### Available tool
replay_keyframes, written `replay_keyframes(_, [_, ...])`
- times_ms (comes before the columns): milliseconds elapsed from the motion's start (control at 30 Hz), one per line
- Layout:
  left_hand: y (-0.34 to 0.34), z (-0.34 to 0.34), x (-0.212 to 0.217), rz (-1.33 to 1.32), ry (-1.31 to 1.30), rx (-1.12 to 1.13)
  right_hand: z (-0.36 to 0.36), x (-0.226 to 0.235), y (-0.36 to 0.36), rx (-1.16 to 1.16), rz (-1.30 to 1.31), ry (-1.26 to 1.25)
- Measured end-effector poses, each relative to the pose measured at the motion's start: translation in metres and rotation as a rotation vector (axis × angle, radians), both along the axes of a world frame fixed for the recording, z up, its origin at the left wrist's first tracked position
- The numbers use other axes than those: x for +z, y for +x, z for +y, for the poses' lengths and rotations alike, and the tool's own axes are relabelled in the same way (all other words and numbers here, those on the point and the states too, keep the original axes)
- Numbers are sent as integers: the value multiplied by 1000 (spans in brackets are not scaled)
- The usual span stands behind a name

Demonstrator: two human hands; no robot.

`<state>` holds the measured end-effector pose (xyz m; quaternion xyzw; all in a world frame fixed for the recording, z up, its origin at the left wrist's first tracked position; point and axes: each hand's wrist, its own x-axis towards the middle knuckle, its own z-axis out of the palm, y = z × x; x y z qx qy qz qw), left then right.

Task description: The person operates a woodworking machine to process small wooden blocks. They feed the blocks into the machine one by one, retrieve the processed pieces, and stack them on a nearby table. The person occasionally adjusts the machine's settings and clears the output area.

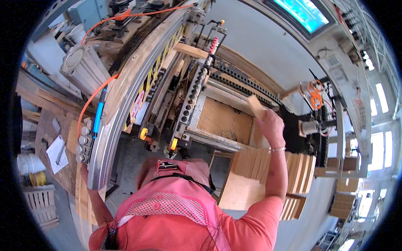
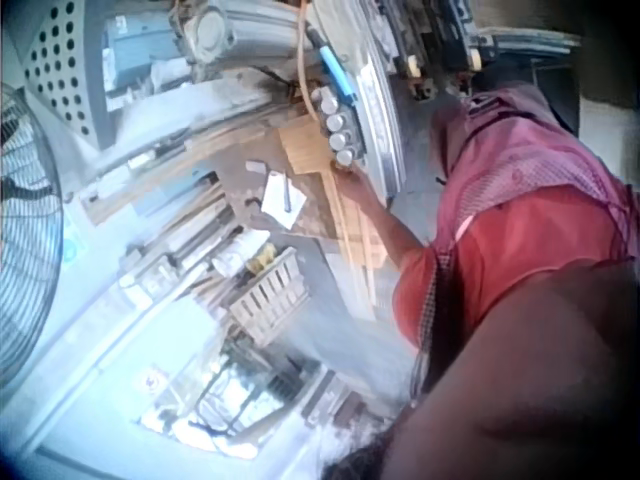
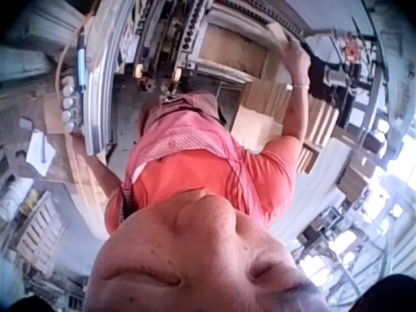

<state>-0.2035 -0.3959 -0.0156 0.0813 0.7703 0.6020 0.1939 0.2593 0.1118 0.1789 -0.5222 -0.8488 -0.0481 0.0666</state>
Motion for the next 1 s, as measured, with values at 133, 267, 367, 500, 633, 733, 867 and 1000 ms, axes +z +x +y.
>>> replay_keyframes(133, [18,3,19,-215,361,84,75,-24,-92,278,-1,-89])
replay_keyframes(267, [33,-7,25,-166,191,169,145,-48,-173,492,82,-90])
replay_keyframes(367, [38,-7,22,-110,-3,234,181,-62,-227,585,13,-148])
replay_keyframes(500, [46,-9,17,-55,-235,294,211,-83,-280,704,7,-170])
replay_keyframes(633, [52,-8,13,-30,-382,318,227,-106,-312,753,8,-87])
replay_keyframes(733, [54,-10,11,-13,-458,324,231,-111,-327,748,-21,-97])
replay_keyframes(867, [62,-9,6,2,-534,325,228,-108,-341,647,-106,-177])
replay_keyframes(1000, [66,-8,7,37,-612,314,231,-119,-342,598,-48,-160])
